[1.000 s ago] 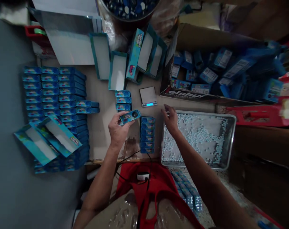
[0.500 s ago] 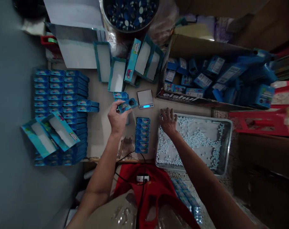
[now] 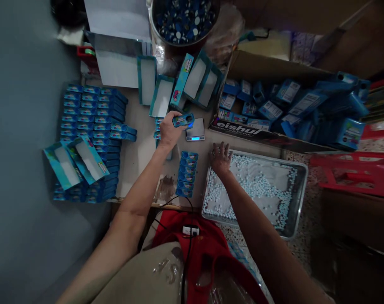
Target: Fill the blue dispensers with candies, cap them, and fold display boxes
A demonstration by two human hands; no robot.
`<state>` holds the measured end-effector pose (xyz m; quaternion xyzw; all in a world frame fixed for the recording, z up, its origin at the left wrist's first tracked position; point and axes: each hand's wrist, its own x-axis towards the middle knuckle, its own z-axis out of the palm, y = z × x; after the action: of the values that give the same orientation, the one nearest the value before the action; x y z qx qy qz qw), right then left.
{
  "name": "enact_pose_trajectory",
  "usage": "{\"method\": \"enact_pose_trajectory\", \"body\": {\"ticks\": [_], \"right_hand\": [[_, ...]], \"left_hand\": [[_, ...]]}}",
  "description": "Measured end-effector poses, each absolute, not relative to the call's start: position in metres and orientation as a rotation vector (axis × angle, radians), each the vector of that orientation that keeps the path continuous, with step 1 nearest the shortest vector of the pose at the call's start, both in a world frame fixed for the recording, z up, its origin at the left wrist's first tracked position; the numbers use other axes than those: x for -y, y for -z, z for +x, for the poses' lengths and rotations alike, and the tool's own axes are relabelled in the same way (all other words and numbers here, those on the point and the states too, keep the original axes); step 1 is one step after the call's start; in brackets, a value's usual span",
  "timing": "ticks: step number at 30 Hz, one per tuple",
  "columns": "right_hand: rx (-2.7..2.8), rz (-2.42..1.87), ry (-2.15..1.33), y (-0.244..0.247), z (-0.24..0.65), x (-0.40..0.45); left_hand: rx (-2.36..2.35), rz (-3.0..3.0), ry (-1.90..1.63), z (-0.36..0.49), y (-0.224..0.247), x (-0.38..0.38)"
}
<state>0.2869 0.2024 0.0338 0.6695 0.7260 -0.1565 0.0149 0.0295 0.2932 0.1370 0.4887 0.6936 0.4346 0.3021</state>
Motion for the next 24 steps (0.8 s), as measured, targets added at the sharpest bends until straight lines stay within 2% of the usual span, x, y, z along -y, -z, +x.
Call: {"method": "enact_pose_trajectory", "body": {"ticks": [24], "right_hand": [[-2.161, 1.993, 0.502, -0.034, 0.290, -0.209]], "left_hand": [[-1.828, 1.349, -1.114, 0.028, -0.121, -0.298]]}}
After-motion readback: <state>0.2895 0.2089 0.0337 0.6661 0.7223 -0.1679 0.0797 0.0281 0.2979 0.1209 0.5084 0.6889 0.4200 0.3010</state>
